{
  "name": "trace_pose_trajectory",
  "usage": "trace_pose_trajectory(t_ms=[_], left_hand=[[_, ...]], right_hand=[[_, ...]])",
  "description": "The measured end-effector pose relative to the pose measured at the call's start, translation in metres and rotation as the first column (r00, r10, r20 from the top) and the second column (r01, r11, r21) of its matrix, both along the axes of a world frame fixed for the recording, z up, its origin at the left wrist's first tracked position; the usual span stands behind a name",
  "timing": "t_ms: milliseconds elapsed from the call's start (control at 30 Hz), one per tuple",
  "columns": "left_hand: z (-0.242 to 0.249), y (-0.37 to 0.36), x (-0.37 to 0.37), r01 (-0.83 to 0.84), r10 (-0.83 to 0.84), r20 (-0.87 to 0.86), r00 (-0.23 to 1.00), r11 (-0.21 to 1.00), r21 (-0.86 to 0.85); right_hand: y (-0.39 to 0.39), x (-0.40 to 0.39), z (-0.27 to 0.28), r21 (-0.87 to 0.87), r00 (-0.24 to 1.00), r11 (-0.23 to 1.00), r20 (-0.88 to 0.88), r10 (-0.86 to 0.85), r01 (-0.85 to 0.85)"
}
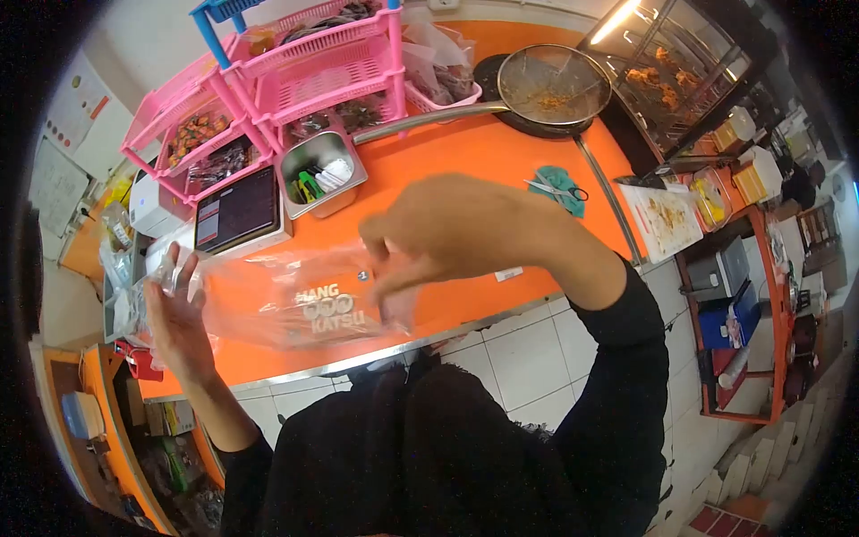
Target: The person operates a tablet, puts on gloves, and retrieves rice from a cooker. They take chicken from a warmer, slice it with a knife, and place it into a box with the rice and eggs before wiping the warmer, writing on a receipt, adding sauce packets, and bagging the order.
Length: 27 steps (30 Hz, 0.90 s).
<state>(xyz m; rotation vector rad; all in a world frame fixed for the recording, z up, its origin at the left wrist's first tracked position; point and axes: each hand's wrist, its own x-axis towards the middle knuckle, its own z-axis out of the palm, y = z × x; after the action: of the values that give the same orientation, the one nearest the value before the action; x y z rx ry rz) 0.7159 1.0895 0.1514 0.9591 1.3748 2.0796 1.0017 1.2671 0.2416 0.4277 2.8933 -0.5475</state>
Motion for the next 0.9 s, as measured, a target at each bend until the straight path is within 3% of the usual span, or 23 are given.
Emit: trace_pose_trajectory(t_ms=[33,67,100,133,200,267,333,467,533,733,900], left_hand=[[0.000,-0.004,-0.003,0.013,-0.013,-0.032,0.999,1.000,-0.001],[0.001,-0.004,-0.001,0.018,-0.018,-0.032,0.999,1.000,-0.001],[0.002,-0.005,0.000,-0.027,0.027,-0.004,1.000,1.000,0.002],[0.001,-0.006,0.001,-0.076,0.076,0.024,0.997,0.997,0.006],[0.000,-0.011,-0.004,-0.074,0.074,0.012,0.997,0.997,0.011],[-0.001,-0.018,-0.011,-0.072,0.072,-0.007,0.997,0.997,0.014],[-0.006,-0.027,-0.016,-0.016,0.018,-0.048,0.999,0.999,0.042],[-0.018,-0.041,-0.034,0.002,0.001,-0.095,0.996,1.000,0.031],[-0.015,-0.040,-0.036,0.006,-0.003,-0.055,0.998,0.999,0.039],[-0.006,-0.030,-0.027,0.112,-0.109,-0.069,0.992,0.993,0.037],[0.001,-0.028,-0.024,0.103,-0.105,0.031,0.994,0.993,0.050]], right_hand=[[0.001,0.007,-0.002,0.002,1.000,1.000,0.000,-0.008,0.008],[0.004,0.019,-0.007,-0.121,0.937,0.992,-0.345,-0.063,0.022],[0.007,0.031,-0.015,-0.239,0.757,0.971,-0.636,-0.148,-0.011],[0.011,0.041,-0.028,-0.237,0.759,0.971,-0.635,-0.145,-0.013],[0.023,0.063,-0.075,-0.120,0.789,0.921,-0.483,-0.380,0.370],[0.031,0.094,-0.163,0.153,0.869,0.890,-0.338,-0.360,0.429],[0.024,0.113,-0.215,0.187,0.888,0.871,-0.180,-0.423,0.453],[0.032,0.136,-0.268,0.269,0.873,0.845,-0.303,-0.382,0.462],[0.046,0.139,-0.280,0.378,0.900,0.848,-0.371,-0.228,0.371],[0.061,0.119,-0.279,0.292,0.843,0.877,-0.498,-0.202,0.383],[0.078,0.106,-0.284,0.200,0.844,0.924,-0.503,-0.189,0.326]])
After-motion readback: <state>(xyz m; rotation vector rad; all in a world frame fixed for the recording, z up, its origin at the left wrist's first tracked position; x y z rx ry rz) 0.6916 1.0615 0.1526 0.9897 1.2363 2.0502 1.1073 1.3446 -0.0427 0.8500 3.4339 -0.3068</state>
